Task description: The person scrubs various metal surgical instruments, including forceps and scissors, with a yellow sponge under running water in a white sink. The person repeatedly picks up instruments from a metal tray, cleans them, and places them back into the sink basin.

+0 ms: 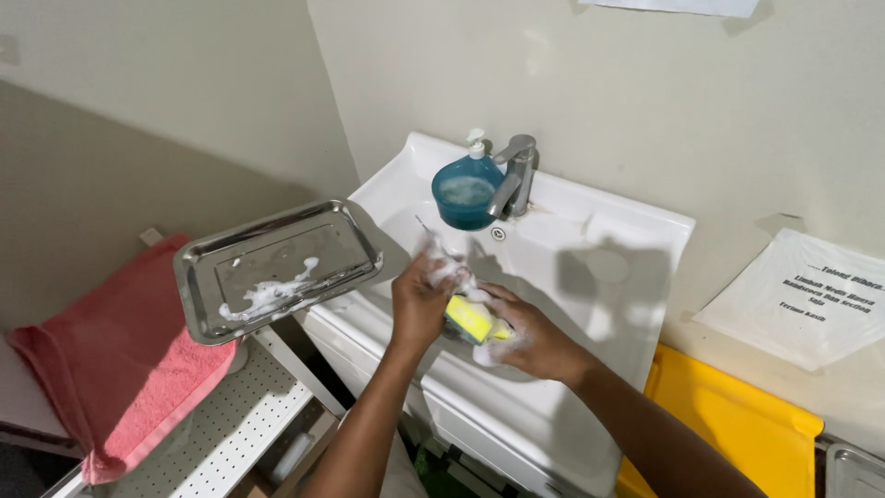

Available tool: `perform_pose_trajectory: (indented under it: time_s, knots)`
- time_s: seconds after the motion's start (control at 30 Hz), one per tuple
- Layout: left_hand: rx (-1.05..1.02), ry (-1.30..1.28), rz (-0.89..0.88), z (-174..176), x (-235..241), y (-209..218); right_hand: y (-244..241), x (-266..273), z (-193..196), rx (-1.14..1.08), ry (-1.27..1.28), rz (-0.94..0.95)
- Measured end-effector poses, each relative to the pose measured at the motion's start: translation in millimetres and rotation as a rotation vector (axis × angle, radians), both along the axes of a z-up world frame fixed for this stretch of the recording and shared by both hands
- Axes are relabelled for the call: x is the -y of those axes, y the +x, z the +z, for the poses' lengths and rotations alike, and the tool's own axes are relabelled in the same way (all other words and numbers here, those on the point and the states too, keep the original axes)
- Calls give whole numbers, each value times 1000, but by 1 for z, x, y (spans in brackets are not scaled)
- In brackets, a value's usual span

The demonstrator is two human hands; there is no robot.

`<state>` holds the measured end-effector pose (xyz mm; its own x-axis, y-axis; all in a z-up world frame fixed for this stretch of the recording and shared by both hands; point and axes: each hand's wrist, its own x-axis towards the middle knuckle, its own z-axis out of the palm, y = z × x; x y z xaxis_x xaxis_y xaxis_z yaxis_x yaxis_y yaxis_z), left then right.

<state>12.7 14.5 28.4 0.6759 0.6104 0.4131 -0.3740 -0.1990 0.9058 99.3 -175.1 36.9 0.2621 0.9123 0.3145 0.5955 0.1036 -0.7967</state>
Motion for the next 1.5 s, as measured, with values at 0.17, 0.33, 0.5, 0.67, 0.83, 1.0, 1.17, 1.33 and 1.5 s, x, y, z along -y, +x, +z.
perform_pose_trajectory:
  time_s: [0.17, 0.33, 0.5, 0.67, 0.83, 1.0, 1.17, 1.33, 1.5]
  knots:
    - [-60, -138, -230, -32, -13, 8, 6, 3, -11, 13, 34, 62]
    - [-270, -149, -275, -22, -7, -2, -5, 6, 9, 23, -130, 77]
    - [-179, -204, -201, -36, 0, -6, -1, 10, 2, -140, 69, 8]
    - [-271, -300, -220, -33, 18, -13, 12, 13, 15, 410, 231, -177]
    - [-312, -201, -224, -39, 20, -18, -1, 15, 49, 619, 43, -139]
    - [-114, -180, -405, -44, 18, -23, 21, 14, 35, 1059, 40, -15]
    - [-389, -134, -314, -27, 25, -30, 35, 4, 93, 1351, 74, -149]
    - [-276, -117, -381, -36, 26, -26, 35, 7, 136, 1692, 157, -490]
    - [-185, -253, -372, -53, 20, -22, 27, 15, 123, 847, 184, -220]
